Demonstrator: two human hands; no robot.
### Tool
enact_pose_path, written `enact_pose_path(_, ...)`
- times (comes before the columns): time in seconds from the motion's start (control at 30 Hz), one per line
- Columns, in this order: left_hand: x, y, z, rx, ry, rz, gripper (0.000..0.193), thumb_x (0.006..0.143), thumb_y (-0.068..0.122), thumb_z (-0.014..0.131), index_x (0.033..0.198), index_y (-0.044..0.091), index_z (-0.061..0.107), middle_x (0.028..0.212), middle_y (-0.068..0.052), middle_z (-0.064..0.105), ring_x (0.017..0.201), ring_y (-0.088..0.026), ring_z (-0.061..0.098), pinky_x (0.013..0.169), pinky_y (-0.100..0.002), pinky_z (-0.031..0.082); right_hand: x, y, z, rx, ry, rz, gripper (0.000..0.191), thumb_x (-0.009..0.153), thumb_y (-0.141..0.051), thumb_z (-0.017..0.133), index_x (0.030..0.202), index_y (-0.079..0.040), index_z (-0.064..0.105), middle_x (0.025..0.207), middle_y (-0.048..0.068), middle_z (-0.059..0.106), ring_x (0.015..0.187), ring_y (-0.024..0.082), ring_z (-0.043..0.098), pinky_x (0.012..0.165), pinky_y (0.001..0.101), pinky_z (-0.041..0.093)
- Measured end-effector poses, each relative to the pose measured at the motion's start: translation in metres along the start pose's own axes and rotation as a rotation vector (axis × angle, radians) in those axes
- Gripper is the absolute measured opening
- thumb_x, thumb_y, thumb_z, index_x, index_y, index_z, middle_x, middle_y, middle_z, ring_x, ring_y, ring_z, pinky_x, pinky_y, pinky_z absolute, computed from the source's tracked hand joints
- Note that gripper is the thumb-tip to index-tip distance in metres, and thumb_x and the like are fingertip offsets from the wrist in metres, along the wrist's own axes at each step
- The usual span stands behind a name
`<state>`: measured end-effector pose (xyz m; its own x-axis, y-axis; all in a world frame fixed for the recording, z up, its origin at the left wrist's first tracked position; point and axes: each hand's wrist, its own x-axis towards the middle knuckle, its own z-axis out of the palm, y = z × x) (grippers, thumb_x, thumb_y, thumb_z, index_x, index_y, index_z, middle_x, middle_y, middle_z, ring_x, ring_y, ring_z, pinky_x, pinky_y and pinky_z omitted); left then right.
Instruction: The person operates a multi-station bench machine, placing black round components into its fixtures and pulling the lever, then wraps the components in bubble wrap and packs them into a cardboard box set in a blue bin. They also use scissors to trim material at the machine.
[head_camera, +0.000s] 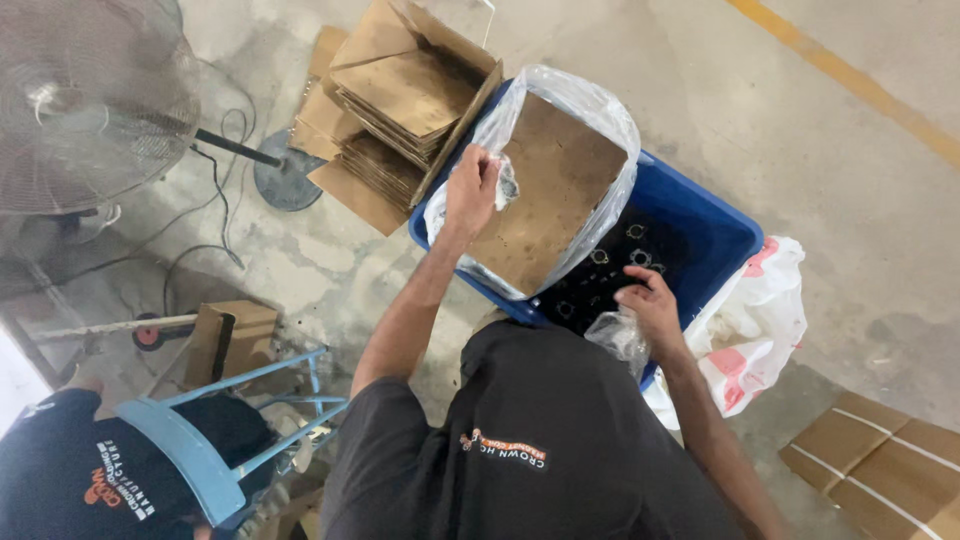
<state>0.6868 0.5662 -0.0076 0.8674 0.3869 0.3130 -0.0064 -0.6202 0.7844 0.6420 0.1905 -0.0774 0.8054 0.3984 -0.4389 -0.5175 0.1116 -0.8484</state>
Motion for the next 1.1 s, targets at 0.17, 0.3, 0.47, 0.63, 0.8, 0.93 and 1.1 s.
enact_pose_path(0.17, -0.015, 0.071, 0.005, -0.77, -0.29, -0.292, 0.011, 0.106, 0.012, 0.06, 0.1, 0.005, 0.054, 0.074, 0.0, 0.056, 0.059, -0.008, 0.055, 0.054, -0.024, 0.047, 0.019, -0.043, 0.057, 0.06, -0.216, -0.186, 0.044, 0.109, -0.018, 0.06, 0.149, 0.0, 0.054, 0.136, 0.014, 0.068, 0.123, 0.015, 0.059, 0.107, 0.0278, 0.046)
enact_pose_path(0.3, -0.035, 0.101, 0.007, -0.889, -0.533, -0.327, 0.009, 0.107, 0.012, 0.061, 0.106, 0.005, 0.055, 0.081, 0.001, 0.058, 0.065, -0.006, 0.058, 0.058, -0.023, 0.049, 0.028, -0.071, 0.073, 0.494, -0.221, 0.067, 0.041, 0.101, -0.023, 0.057, 0.136, -0.002, 0.058, 0.114, 0.013, 0.073, 0.097, 0.023, 0.073, 0.085, 0.0362, 0.06)
enact_pose_path(0.47, -0.078, 0.123, 0.032, -0.859, -0.718, -0.311, 0.011, 0.106, 0.015, 0.062, 0.106, 0.006, 0.056, 0.083, 0.001, 0.06, 0.069, -0.005, 0.059, 0.062, -0.022, 0.051, 0.03, -0.034, 0.056, 0.228, -0.143, 0.183, 0.022, 0.102, -0.017, 0.058, 0.105, 0.004, 0.066, 0.086, 0.013, 0.074, 0.073, 0.022, 0.072, 0.069, 0.0366, 0.059)
enact_pose_path(0.63, -0.115, 0.118, 0.05, -0.77, -0.889, -0.316, 0.015, 0.101, 0.018, 0.067, 0.101, 0.005, 0.059, 0.08, 0.0, 0.061, 0.07, -0.006, 0.059, 0.062, -0.026, 0.051, 0.022, 0.044, 0.024, 0.207, -0.087, 0.121, 0.019, 0.098, -0.01, 0.059, 0.086, -0.001, 0.07, 0.075, 0.006, 0.068, 0.062, 0.013, 0.063, 0.057, 0.027, 0.051)
enact_pose_path(0.8, -0.146, 0.047, 0.032, 0.004, -0.905, -0.051, 0.023, 0.088, 0.032, 0.071, 0.092, 0.009, 0.07, 0.084, -0.014, 0.074, 0.079, -0.032, 0.07, 0.067, -0.045, 0.054, 0.011, 0.064, -0.022, -0.495, 0.113, -0.002, 0.015, 0.094, -0.012, 0.062, 0.09, -0.001, 0.07, 0.075, 0.001, 0.064, 0.065, 0.008, 0.053, 0.057, 0.0251, 0.042)
enact_pose_path(0.93, -0.129, -0.018, 0.007, 0.52, -0.637, -0.377, 0.032, 0.106, 0.036, 0.055, 0.091, 0.013, 0.072, 0.09, -0.016, 0.074, 0.088, -0.039, 0.071, 0.084, -0.05, 0.054, 0.002, 0.064, -0.03, -0.767, 0.022, 0.122, 0.015, 0.088, -0.016, 0.066, 0.085, -0.002, 0.07, 0.065, 0.003, 0.063, 0.057, 0.01, 0.055, 0.053, 0.0281, 0.044)
enact_pose_path(1.1, -0.082, -0.064, -0.034, 0.615, -0.195, -0.377, 0.034, 0.094, 0.039, 0.066, 0.101, 0.006, 0.066, 0.099, -0.02, 0.07, 0.088, -0.041, 0.069, 0.077, -0.053, 0.054, 0.0, 0.049, -0.034, -0.728, -0.076, 0.129, 0.017, 0.088, -0.015, 0.065, 0.08, -0.001, 0.069, 0.065, 0.003, 0.06, 0.059, 0.01, 0.053, 0.055, 0.0294, 0.043)
